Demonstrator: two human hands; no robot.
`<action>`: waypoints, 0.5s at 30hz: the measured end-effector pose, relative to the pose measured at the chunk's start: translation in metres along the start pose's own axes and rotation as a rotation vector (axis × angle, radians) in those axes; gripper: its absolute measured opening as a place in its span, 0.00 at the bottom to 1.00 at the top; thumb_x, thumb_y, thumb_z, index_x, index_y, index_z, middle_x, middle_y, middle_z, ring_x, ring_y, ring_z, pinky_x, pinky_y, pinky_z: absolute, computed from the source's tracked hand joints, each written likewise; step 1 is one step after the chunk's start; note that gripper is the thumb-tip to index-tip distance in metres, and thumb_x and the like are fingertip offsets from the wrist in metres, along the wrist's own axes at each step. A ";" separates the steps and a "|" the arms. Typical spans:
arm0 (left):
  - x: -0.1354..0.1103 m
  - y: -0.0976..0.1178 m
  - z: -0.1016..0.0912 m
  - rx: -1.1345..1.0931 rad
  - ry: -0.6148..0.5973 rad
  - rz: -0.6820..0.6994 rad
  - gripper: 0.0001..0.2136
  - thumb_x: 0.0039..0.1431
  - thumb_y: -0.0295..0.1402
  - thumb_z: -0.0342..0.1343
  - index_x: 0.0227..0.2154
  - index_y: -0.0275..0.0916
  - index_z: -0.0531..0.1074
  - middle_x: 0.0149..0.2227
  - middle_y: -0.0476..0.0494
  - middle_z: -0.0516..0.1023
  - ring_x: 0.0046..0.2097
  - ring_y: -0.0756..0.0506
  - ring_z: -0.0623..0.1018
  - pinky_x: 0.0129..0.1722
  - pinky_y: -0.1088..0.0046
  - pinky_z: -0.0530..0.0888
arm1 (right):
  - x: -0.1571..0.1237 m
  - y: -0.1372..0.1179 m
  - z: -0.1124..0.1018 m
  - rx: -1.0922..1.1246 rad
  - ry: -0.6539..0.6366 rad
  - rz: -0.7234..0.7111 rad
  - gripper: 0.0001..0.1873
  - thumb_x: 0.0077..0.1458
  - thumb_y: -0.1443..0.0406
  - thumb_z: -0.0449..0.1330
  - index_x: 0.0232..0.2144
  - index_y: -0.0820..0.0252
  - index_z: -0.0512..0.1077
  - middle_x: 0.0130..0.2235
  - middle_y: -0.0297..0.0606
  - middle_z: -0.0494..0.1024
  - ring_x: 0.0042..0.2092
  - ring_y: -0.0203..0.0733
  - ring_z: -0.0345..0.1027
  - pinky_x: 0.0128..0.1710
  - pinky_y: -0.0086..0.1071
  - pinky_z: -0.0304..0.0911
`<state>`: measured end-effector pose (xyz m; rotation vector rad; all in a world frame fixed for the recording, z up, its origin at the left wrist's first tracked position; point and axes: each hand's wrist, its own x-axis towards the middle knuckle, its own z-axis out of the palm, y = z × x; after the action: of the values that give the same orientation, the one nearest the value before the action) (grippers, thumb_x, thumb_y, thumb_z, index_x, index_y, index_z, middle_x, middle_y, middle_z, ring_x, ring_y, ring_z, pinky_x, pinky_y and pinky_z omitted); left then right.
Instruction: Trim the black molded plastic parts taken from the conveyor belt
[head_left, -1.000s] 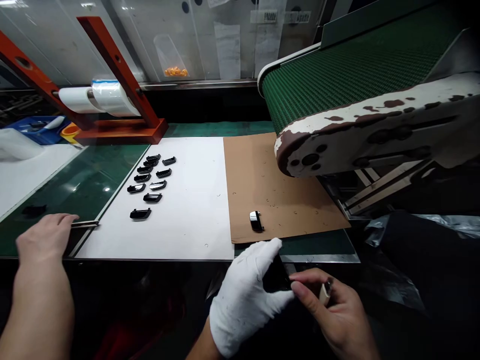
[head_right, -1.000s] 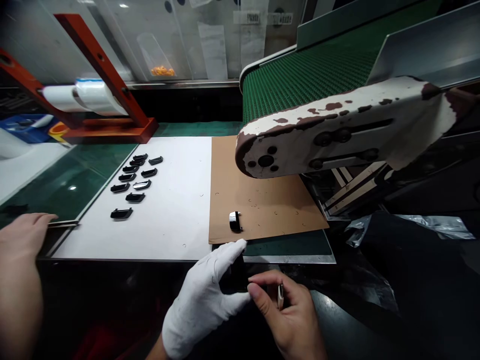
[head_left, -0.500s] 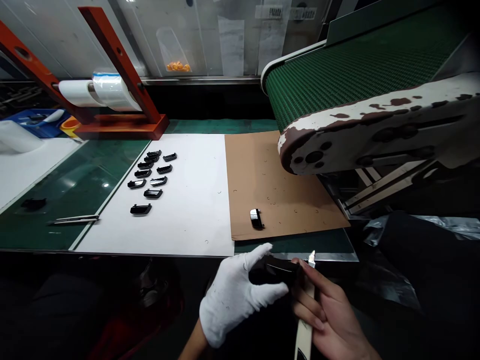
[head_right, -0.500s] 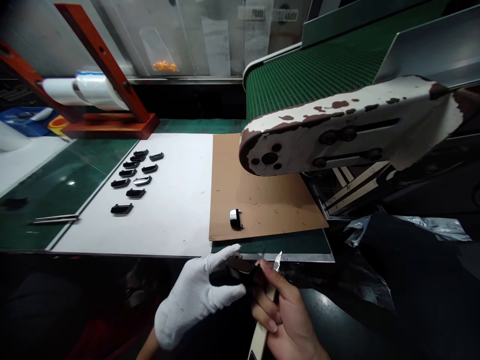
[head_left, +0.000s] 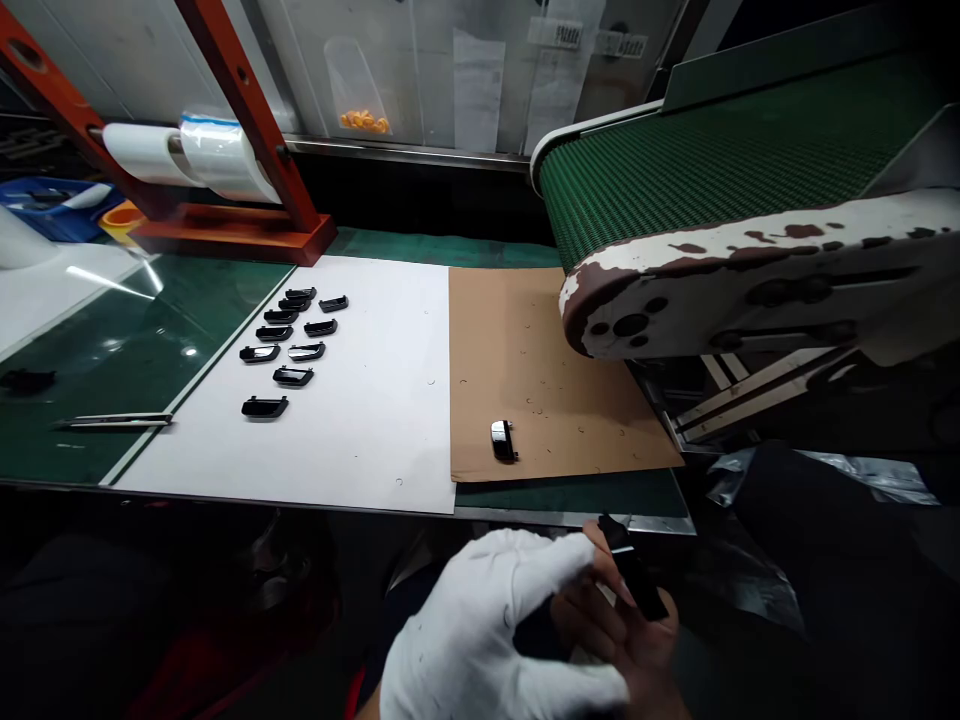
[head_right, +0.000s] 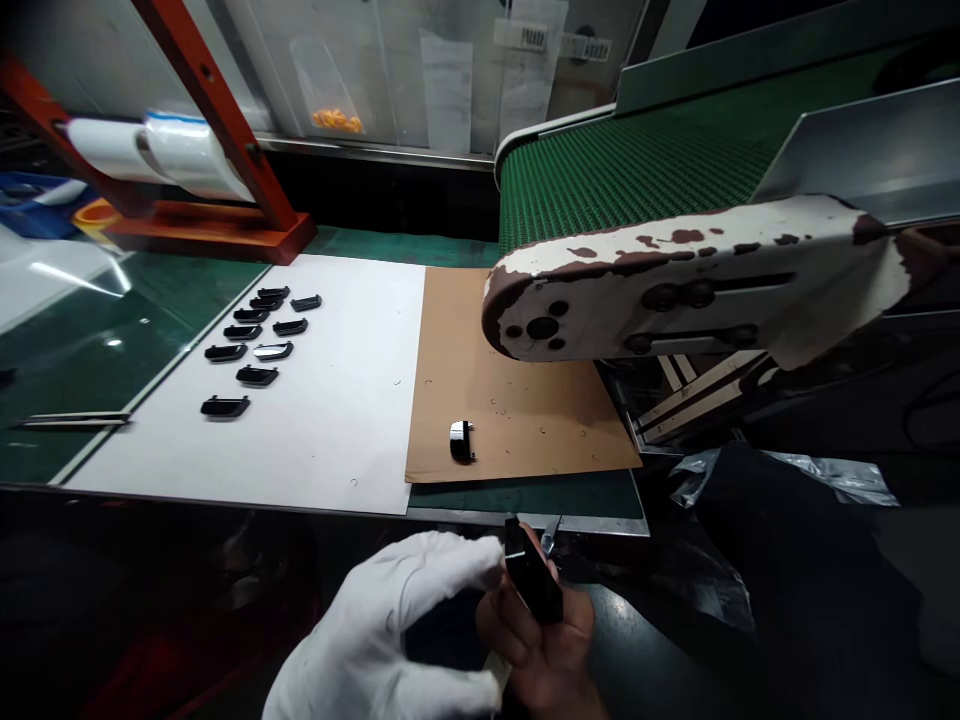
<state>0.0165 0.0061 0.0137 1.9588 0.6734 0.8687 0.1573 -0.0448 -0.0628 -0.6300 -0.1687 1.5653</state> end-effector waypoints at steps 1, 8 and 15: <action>0.002 0.004 0.000 0.006 -0.015 0.020 0.16 0.58 0.44 0.59 0.47 0.43 0.74 0.42 0.47 0.82 0.40 0.46 0.81 0.43 0.77 0.76 | 0.000 0.001 0.000 -0.019 -0.015 -0.014 0.21 0.40 0.54 0.68 0.20 0.53 0.57 0.14 0.15 0.42 0.11 0.23 0.18 0.05 0.20 0.22; -0.013 -0.002 0.008 0.275 0.079 0.091 0.40 0.49 0.47 0.66 0.62 0.43 0.54 0.49 0.42 0.78 0.49 0.41 0.79 0.50 0.72 0.75 | -0.010 -0.005 -0.005 -0.216 0.001 -0.103 0.20 0.43 0.49 0.66 0.21 0.52 0.61 0.15 0.20 0.49 0.14 0.27 0.31 0.09 0.23 0.38; -0.028 -0.025 0.015 0.671 0.223 0.026 0.34 0.57 0.46 0.59 0.60 0.34 0.56 0.48 0.33 0.77 0.47 0.37 0.78 0.47 0.64 0.77 | -0.023 -0.012 0.015 -0.680 0.226 -0.229 0.12 0.44 0.55 0.69 0.24 0.56 0.75 0.25 0.34 0.70 0.24 0.35 0.59 0.21 0.27 0.55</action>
<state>0.0079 -0.0095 -0.0219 2.4780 1.1877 0.9669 0.1603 -0.0616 -0.0380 -1.2635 -0.5948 1.1880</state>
